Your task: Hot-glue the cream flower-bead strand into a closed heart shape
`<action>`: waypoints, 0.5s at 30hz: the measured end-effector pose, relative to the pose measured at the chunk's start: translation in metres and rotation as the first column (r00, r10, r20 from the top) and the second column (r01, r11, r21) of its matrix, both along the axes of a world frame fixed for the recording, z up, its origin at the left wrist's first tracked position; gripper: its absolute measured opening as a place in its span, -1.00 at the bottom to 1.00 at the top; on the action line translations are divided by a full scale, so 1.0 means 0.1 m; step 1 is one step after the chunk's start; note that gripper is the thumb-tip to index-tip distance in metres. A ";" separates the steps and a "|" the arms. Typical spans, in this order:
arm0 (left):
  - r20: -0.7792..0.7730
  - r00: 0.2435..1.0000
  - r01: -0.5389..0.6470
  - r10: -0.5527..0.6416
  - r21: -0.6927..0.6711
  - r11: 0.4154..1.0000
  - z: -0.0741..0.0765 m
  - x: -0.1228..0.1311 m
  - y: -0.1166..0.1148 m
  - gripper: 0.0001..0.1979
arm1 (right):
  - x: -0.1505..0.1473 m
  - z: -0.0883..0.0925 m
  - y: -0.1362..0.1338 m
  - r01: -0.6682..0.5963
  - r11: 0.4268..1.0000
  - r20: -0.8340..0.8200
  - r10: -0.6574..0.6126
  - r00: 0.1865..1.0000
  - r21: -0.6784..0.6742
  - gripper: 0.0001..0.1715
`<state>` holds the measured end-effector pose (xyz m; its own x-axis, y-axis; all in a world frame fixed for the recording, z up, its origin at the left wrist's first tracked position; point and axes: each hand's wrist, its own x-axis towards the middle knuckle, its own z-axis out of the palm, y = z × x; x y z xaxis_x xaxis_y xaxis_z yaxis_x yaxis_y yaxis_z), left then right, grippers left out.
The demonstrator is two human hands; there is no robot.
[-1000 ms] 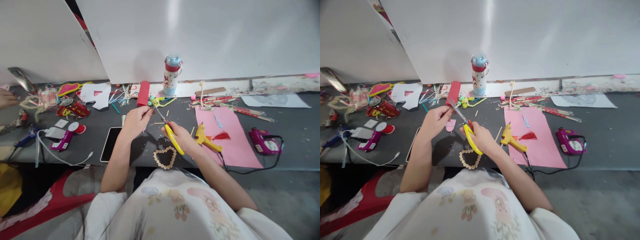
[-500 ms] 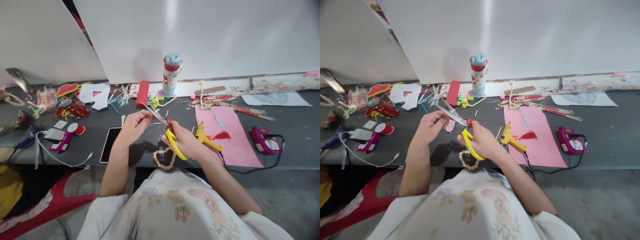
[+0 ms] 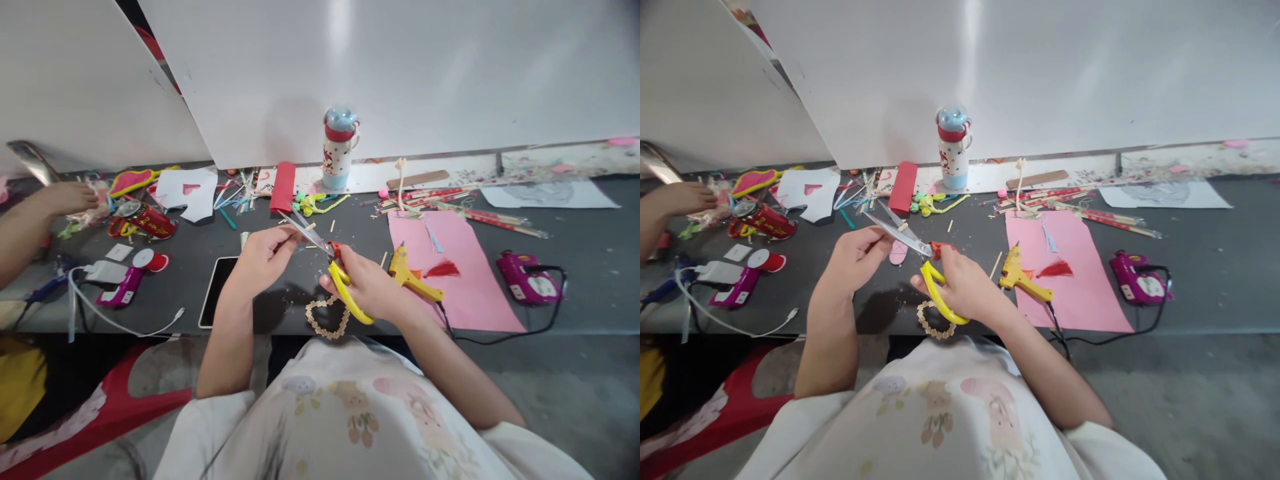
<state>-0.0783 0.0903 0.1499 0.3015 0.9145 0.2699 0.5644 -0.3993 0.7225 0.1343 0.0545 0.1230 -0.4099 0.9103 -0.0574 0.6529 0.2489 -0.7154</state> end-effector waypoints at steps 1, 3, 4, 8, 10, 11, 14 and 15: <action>-0.011 1.000 0.008 -0.008 0.013 1.000 0.01 0.01 0.00 -0.71 | -0.01 0.00 0.00 0.003 1.000 0.006 -0.003 1.000 -0.005 -0.51; -0.040 0.999 0.021 -0.020 0.024 0.999 0.03 0.02 0.00 -0.73 | -0.03 0.01 0.00 0.021 0.999 0.031 -0.021 0.999 -0.028 -0.54; -0.053 0.998 0.021 -0.020 0.027 0.999 0.04 0.02 0.00 -0.74 | -0.04 0.01 0.01 0.032 0.999 0.044 -0.030 0.999 -0.044 -0.55; -0.087 0.996 0.011 -0.009 0.027 1.000 0.02 0.01 0.03 -0.76 | -0.08 0.00 0.04 0.064 0.993 0.082 -0.056 0.995 -0.095 -0.58; -0.119 0.993 -0.001 0.004 0.026 1.000 0.01 0.00 0.07 -0.76 | -0.10 -0.02 0.07 0.078 0.991 0.104 -0.066 0.992 -0.110 -0.61; -0.142 0.990 -0.010 0.013 0.023 1.000 0.00 -0.01 0.10 -0.76 | -0.11 -0.03 0.09 0.083 0.990 0.112 -0.070 0.991 -0.117 -0.62; -0.203 0.979 -0.030 0.030 0.007 1.000 -0.02 0.00 0.20 -0.73 | -0.16 -0.07 0.15 0.090 0.988 0.118 -0.075 0.990 -0.129 -0.63; -0.225 0.974 -0.035 0.034 0.000 0.999 -0.03 0.00 0.24 -0.71 | -0.18 -0.09 0.17 0.091 0.987 0.115 -0.076 0.990 -0.130 -0.63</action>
